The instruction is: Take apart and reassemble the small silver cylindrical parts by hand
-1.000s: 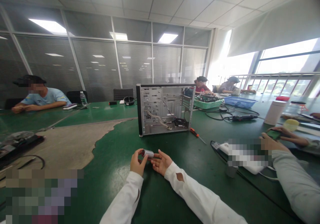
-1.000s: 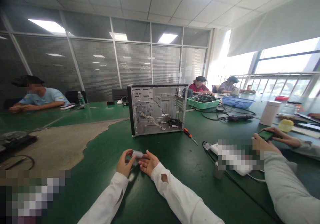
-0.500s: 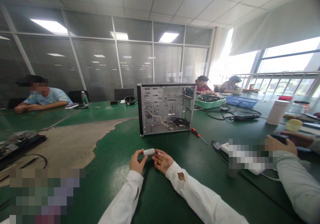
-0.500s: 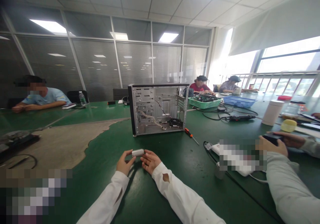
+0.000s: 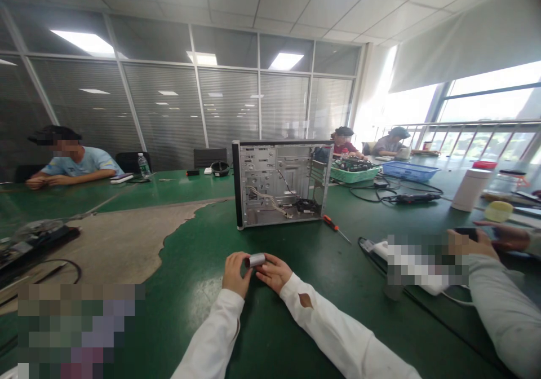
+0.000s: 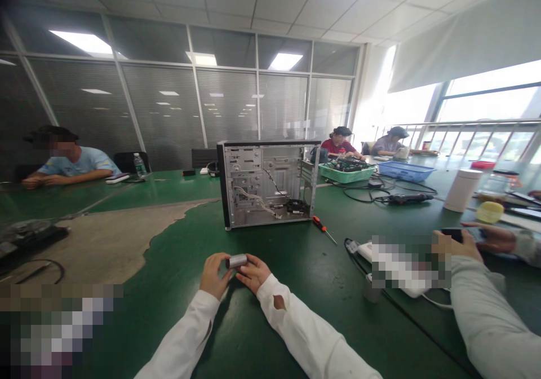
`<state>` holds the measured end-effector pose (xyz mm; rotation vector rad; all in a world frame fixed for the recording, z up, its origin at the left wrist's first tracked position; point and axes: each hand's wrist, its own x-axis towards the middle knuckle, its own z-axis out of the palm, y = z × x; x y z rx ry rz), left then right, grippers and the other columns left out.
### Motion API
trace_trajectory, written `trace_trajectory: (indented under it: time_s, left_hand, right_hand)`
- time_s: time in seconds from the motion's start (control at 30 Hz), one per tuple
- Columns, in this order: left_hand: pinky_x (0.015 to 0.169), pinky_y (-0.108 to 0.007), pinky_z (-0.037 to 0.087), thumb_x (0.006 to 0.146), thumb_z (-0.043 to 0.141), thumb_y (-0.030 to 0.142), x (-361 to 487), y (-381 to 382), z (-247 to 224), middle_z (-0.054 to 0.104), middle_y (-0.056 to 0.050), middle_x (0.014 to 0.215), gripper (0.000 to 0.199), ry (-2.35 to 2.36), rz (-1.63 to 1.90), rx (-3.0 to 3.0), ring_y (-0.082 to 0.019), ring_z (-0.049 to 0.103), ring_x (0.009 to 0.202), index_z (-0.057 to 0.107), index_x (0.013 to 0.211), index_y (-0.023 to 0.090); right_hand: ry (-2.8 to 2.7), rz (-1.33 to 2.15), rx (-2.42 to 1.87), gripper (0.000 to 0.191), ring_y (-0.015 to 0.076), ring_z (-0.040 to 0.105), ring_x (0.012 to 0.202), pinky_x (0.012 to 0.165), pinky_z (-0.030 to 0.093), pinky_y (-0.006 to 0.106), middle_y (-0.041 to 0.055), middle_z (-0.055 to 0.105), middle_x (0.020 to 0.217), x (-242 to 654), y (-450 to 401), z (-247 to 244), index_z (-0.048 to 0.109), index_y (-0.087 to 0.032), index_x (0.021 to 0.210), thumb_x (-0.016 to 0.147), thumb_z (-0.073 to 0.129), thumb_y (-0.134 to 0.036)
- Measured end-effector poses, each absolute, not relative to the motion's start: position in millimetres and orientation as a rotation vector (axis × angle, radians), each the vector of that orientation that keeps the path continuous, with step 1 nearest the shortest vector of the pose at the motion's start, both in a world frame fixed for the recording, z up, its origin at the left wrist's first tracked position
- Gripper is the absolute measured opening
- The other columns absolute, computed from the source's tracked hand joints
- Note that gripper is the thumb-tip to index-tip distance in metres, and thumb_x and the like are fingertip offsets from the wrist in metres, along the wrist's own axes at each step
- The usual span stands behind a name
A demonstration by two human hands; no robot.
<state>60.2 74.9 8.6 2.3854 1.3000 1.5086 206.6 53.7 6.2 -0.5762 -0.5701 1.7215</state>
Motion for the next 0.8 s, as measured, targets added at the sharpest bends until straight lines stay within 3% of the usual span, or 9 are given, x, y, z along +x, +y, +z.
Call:
trace_trajectory:
  time_s: [0.13,0.37,0.6,0.8]
  left_hand:
    - [0.083,-0.039,0.038,0.065,0.048,0.012,64.1,67.4,15.8,0.055,-0.007,0.091,0.024,1.22,1.439,2.61,-0.022,0.045,0.093,0.052,0.088,0.017]
    - [0.084,-0.04,0.039,0.069,0.045,0.013,66.8,62.8,17.8,0.052,-0.008,0.098,0.031,1.153,1.408,2.72,-0.022,0.044,0.097,0.049,0.099,0.017]
    - [0.086,-0.042,0.037,0.071,0.042,0.016,65.5,62.2,15.1,0.05,-0.01,0.103,0.04,1.124,1.392,2.751,-0.023,0.043,0.099,0.039,0.111,0.017]
    - [0.086,-0.042,0.037,0.072,0.042,0.016,68.2,60.7,15.6,0.05,-0.01,0.104,0.041,1.123,1.384,2.765,-0.023,0.043,0.1,0.037,0.113,0.016]
  right_hand:
    - [-0.581,1.657,-0.634,0.055,0.0157,0.06,0.068,0.063,0.046,0.028,-0.0006,0.06,0.073,201.9,54.3,5.3,0.045,-0.017,0.087,0.04,0.072,-0.005]
    - [-0.577,1.564,-0.644,0.059,0.0152,0.058,0.067,0.059,0.045,0.029,-0.0017,0.058,0.072,196.9,56.3,1.4,0.042,-0.018,0.082,0.034,0.074,-0.008]
    - [-0.649,1.551,-0.654,0.058,0.0164,0.057,0.071,0.059,0.044,0.029,-0.0005,0.058,0.078,195.9,55.9,-0.3,0.04,-0.019,0.081,0.035,0.074,-0.009]
    - [-0.616,1.63,-0.663,0.047,0.0145,0.057,0.064,0.058,0.043,0.027,-0.0003,0.058,0.069,197.7,56.9,2.4,0.045,-0.015,0.078,0.04,0.074,-0.012]
